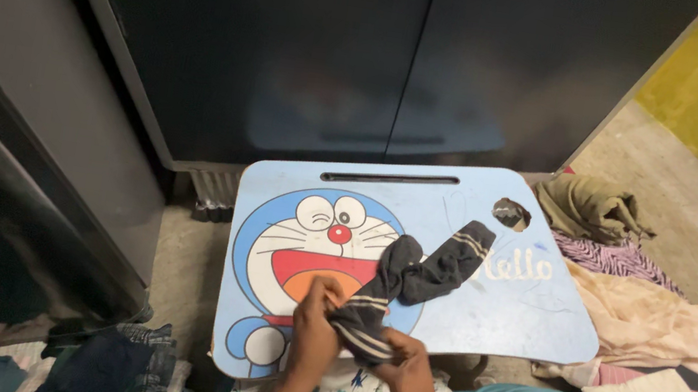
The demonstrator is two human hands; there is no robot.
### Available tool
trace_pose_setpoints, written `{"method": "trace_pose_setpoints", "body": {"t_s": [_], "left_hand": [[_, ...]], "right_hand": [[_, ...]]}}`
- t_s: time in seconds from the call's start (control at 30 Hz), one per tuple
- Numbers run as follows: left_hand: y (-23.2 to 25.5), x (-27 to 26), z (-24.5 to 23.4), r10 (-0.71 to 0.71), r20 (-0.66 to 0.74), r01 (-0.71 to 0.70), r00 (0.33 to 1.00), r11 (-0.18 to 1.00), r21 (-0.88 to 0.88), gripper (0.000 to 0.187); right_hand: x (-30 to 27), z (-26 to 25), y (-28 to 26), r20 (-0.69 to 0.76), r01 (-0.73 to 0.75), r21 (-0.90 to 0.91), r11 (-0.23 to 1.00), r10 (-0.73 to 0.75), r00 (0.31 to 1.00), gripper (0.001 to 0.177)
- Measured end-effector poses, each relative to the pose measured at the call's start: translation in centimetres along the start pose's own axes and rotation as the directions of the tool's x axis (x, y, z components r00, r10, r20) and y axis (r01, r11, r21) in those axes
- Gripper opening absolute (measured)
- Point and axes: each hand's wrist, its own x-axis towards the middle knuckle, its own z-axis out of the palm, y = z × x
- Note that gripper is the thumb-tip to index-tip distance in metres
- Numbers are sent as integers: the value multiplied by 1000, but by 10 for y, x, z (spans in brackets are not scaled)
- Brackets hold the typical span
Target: The person folds a white t-shirt on a small table, then folds a pair of dark socks, and finally unfolds a light-colored striped cloth. The person handles each item by hand and places the folded items on the table.
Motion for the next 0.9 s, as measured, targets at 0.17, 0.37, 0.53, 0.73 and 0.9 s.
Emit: {"method": "trace_pose_setpoints", "body": {"t_s": [0.17,0.37,0.53,0.73,0.9], "left_hand": [[-40,5,16,-197,190,252,962,907,-337,35],[-32,20,20,-106,600,550,793,549,-630,54],[-41,49,14,-174,636,631,752,470,-617,69],[-75,55,33,-121,406,268,906,905,-329,56],[-70,52,17,-106,765,698,635,502,-510,55]], "right_hand": [[27,-4,-6,-125,-85,-224,971,58,990,29],[89,-23,-7,-236,272,-613,742,-501,833,19],[113,-31,-1,24,413,-440,797,-449,893,32],[100,-31,19,158,-84,30,996,78,984,51],[100,-58,43,555,-257,409,876,-15,832,48]]}}
